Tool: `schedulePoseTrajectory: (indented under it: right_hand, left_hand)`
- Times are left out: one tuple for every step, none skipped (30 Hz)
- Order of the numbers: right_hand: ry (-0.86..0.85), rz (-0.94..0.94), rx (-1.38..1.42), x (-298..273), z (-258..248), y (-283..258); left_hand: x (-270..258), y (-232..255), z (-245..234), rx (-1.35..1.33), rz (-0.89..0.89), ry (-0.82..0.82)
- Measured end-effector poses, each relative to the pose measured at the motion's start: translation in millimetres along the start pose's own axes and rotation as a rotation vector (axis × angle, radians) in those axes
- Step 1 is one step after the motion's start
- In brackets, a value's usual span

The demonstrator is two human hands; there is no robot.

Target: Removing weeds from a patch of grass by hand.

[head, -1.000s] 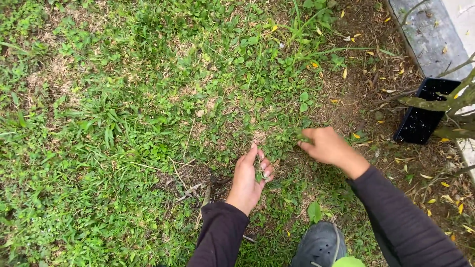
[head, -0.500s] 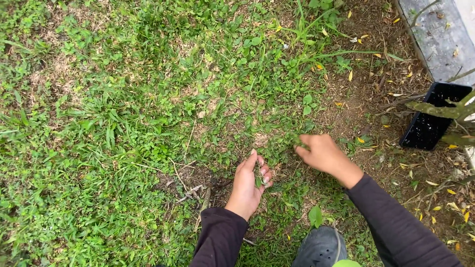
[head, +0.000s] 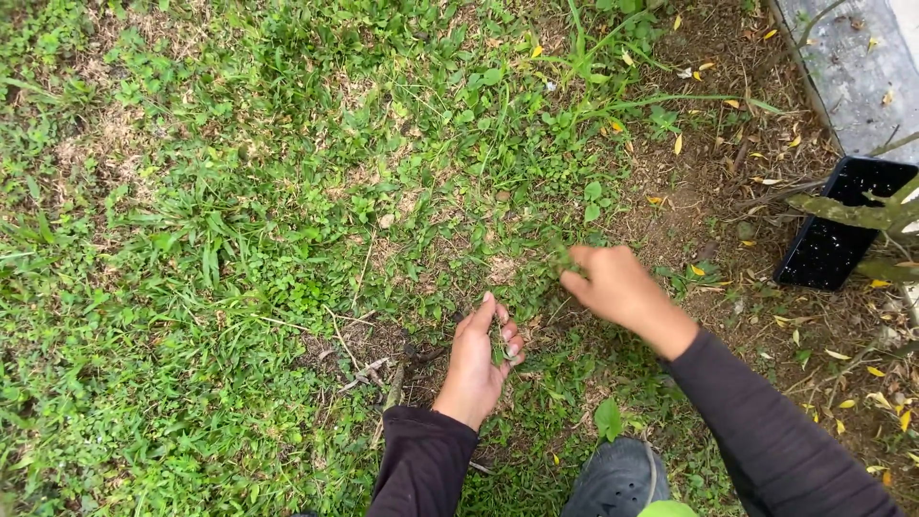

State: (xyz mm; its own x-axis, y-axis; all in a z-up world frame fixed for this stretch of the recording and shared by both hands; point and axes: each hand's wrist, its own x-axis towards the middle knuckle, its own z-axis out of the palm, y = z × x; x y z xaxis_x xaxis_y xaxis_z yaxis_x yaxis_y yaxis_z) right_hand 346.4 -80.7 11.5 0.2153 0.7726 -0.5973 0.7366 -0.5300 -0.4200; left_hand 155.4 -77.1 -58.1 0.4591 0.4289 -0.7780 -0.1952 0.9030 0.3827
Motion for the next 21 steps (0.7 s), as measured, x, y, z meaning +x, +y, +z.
schedulePoseTrajectory:
  right_hand:
    - [0.003, 0.000, 0.002, 5, 10, 0]
    - [-0.020, -0.027, -0.049, 10, 20, 0]
    - [-0.048, -0.053, -0.101, 14, 32, 1]
    - [-0.050, -0.052, -0.098, 21, 47, 12]
    - [-0.028, -0.102, -0.202, 28, 62, 24]
    - [-0.007, -0.153, -0.306, 35, 78, 36]
    - [-0.006, -0.153, -0.306, 35, 75, 37]
    - [-0.025, -0.116, -0.211, 35, 73, 37]
    - [-0.043, -0.078, -0.117, 34, 71, 39]
    - [-0.043, -0.077, -0.119, 27, 53, 31]
    - [-0.010, -0.033, -0.069, 20, 35, 23]
    - [0.023, 0.011, -0.020, 13, 17, 15]
    - [0.022, 0.010, -0.022, 13, 9, 19]
    - [0.080, 0.030, -0.005, 14, 0, 22]
    - [0.138, 0.050, 0.013, 14, -9, 26]
    - [0.138, 0.048, 0.013, 25, -7, 35]
    - [0.145, 0.029, -0.023, 36, -5, 43]
    - [0.152, 0.009, -0.060, 47, -3, 52]
    - [0.150, 0.006, -0.060, 47, -4, 40]
    - [0.143, 0.005, -0.120, 47, -4, 29]
    - [0.137, 0.004, -0.179, 46, -4, 17]
  left_hand:
    - [1, 0, 2, 0.003, 0.001, -0.001]
    - [1, 0, 3, 0.000, 0.001, -0.009]
    - [1, -2, 4, -0.005, -0.002, -0.013]
    - [0, -2, 4, -0.003, -0.005, -0.011]
    - [0, -2, 4, -0.005, 0.001, -0.016]
    - [-1, -1, 4, -0.007, 0.006, -0.020]
    - [-1, -1, 3, -0.006, 0.006, -0.020]
    - [-1, 0, 2, -0.001, 0.003, -0.012]
    - [-1, 0, 2, 0.003, 0.000, -0.004]
    - [-1, 1, 1, 0.002, 0.000, -0.005]
    - [0, 1, 1, -0.002, -0.002, -0.002]
    - [0, 1, 1, -0.006, -0.004, 0.002]
    - [1, -1, 2, -0.008, -0.003, 0.002]
    - [3, -2, 3, -0.017, -0.004, -0.002]
    - [4, -4, 3, -0.024, -0.004, -0.005]
    - [2, -3, 5, -0.024, -0.002, -0.005]
    - [0, -2, 7, -0.036, -0.008, -0.003]
    - [-1, -1, 10, -0.047, -0.013, -0.001]
    - [-1, -1, 9, -0.049, -0.012, 0.003]
    - [0, -1, 7, -0.047, -0.012, -0.001]
    - [1, -1, 6, -0.044, -0.013, -0.004]
